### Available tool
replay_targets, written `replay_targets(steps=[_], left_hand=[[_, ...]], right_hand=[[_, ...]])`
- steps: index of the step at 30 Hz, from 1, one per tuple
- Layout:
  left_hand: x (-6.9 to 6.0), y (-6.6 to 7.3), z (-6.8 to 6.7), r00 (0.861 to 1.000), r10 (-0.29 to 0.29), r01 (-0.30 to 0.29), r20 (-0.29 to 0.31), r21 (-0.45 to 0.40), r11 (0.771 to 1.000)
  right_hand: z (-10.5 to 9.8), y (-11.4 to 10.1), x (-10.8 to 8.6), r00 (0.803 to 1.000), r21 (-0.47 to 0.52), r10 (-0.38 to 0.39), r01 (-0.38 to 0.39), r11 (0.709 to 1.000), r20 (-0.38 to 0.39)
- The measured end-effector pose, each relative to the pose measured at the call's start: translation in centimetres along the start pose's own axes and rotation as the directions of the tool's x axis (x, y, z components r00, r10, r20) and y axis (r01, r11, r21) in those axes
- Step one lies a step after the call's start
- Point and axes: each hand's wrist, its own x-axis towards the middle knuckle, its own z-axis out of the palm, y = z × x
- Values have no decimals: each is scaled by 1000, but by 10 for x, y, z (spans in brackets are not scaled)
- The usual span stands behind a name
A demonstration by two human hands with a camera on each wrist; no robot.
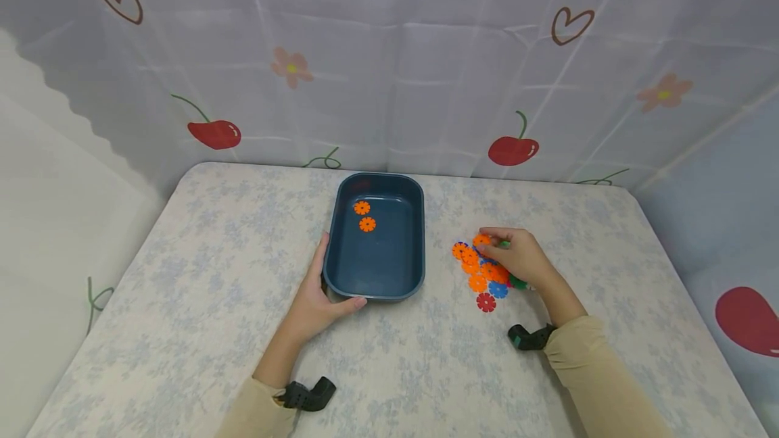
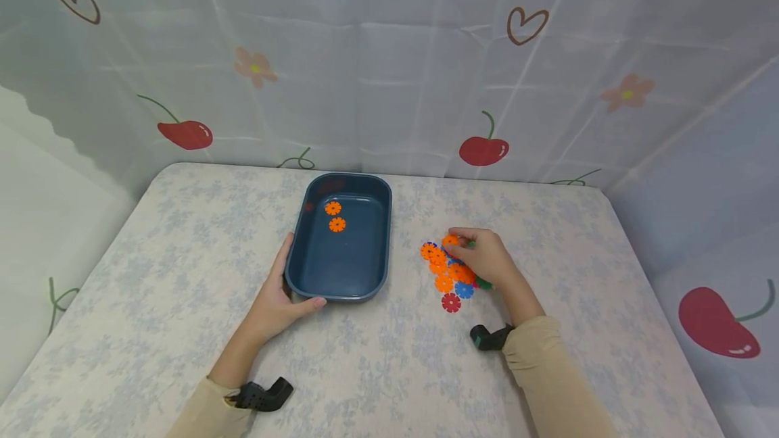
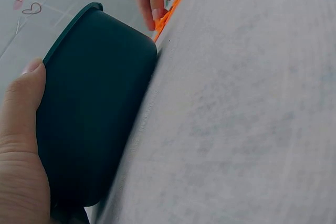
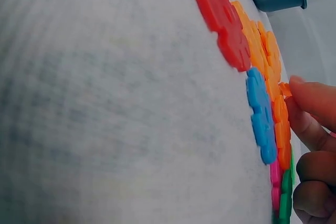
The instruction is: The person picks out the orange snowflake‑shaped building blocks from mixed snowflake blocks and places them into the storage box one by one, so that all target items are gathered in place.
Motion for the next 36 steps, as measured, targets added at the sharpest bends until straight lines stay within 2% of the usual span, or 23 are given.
replay_targets(steps=[14, 21, 28, 36], left_hand=[[1, -1, 1, 1000, -6, 6, 0, -31, 1000], [1, 1, 0, 1000, -12, 12, 0, -38, 999], [1, 0, 1, 1000, -22, 21, -14, -49, 999], [2, -1, 2, 1000, -19, 18, -6, -62, 998]], right_hand=[[-5, -8, -1, 1000, -54, 14, -15, 998, -2], [-6, -24, 0, 999, -28, 15, -16, 999, -45], [2, -59, 4, 990, 56, -65, 73, 996, -122], [28, -102, 13, 974, 124, -179, 196, 973, -139]])
